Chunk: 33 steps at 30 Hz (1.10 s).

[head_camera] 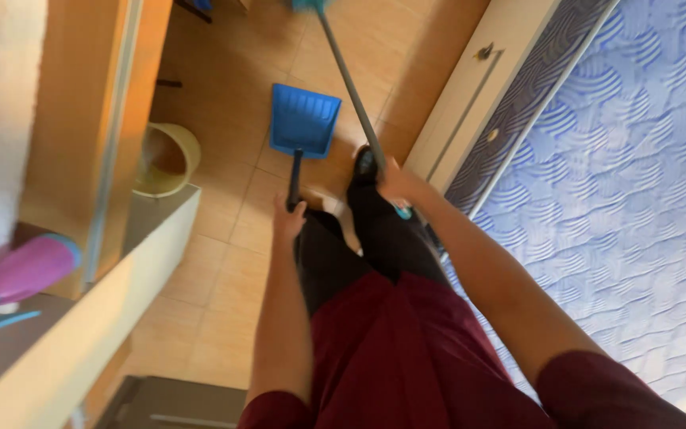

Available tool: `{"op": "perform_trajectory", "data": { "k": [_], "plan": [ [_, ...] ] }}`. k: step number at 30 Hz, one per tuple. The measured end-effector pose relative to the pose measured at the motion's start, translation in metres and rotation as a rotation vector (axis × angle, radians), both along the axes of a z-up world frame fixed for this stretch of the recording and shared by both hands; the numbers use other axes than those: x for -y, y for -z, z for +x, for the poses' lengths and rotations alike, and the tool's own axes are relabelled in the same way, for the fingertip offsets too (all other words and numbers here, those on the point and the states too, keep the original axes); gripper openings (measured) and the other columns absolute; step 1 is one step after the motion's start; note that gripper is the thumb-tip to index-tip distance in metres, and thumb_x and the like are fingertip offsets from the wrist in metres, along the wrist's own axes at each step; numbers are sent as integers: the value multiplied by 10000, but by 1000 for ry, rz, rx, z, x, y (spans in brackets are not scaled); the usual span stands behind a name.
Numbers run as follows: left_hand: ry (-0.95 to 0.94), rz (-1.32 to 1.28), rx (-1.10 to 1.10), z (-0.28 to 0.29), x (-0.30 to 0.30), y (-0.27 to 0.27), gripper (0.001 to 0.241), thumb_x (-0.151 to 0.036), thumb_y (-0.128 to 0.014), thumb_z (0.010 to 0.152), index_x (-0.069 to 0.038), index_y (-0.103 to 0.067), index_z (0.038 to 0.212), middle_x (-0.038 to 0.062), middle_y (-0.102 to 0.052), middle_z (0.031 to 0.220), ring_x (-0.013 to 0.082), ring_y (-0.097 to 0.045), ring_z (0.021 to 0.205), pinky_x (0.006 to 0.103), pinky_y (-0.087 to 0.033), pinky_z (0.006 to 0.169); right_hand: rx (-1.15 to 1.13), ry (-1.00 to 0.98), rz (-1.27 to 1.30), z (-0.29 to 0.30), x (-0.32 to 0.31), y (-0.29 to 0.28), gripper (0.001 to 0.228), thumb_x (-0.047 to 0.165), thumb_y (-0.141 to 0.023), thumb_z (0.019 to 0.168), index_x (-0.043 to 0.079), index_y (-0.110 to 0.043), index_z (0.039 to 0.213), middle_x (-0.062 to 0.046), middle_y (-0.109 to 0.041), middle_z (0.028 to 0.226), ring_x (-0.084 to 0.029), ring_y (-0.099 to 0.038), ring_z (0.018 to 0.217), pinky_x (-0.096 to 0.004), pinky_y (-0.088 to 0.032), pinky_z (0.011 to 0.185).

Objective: Sweeping and mopping the floor, then wiping a wooden wardrobe with a cloth and spray.

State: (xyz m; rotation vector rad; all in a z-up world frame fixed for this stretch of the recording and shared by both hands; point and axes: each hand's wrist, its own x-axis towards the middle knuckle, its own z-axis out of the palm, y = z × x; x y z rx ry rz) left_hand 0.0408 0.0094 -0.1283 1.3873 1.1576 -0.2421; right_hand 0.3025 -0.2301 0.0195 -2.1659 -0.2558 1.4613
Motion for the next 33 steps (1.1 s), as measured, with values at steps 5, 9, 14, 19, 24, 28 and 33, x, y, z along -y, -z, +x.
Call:
{"op": "perform_trajectory", "data": {
  "k": [5,9,14,19,24,28,33],
  "plan": [
    [343,174,-59,27,-20,-20,538,-337,-710,928,-167,-571,1420,191,-710,1185,394,-701,1009,436,-578,810,-251,107,-38,-53,157,-109,360,117,-680,844,-5,-662,1182,-91,-608,653,-166,-549,515,-332,-423,457],
    [643,368,-79,31,-33,-31,419,-389,-637,952,-210,-656,1331,161,-717,1207,389,-666,1115,480,-526,942,-414,572,-278,-65,184,-276,600,56,-698,825,99,-597,1414,-76,-537,628,-159,-453,493,-312,-353,421],
    [678,501,-30,16,-72,-14,369,-385,-641,952,-249,-680,1293,177,-725,1152,406,-678,1051,501,-533,882,-344,944,28,-86,175,-285,519,56,-592,844,26,-602,1362,-33,-493,623,-111,-425,470,-279,-326,386],
    [716,519,-166,29,-105,-61,383,-434,-601,996,-293,-656,1349,186,-738,1087,426,-676,1011,524,-527,857,-292,1253,457,-15,127,-148,267,125,-577,971,5,-632,1203,28,-486,650,-76,-427,470,-247,-314,400],
    [674,482,-240,32,-130,-109,371,-399,-584,1019,-273,-638,1364,173,-738,1127,405,-685,1037,501,-533,873,-58,749,-195,68,-1,10,200,193,-708,775,47,-634,660,-94,-543,598,-221,-517,494,-391,-403,413],
    [623,437,-253,30,-145,-113,374,-388,-599,989,-278,-645,1343,159,-737,1143,386,-687,1052,481,-537,882,-203,584,-212,34,-52,-31,240,220,-653,809,46,-655,644,-140,-551,576,-268,-499,424,-405,-400,376],
    [570,453,-308,9,-152,-88,382,-351,-615,975,-251,-655,1341,175,-723,1192,391,-681,1077,489,-537,894,-348,331,-164,-99,-49,-106,297,169,-560,842,25,-619,589,-98,-556,539,-231,-534,521,-380,-389,469]
  ]
}}
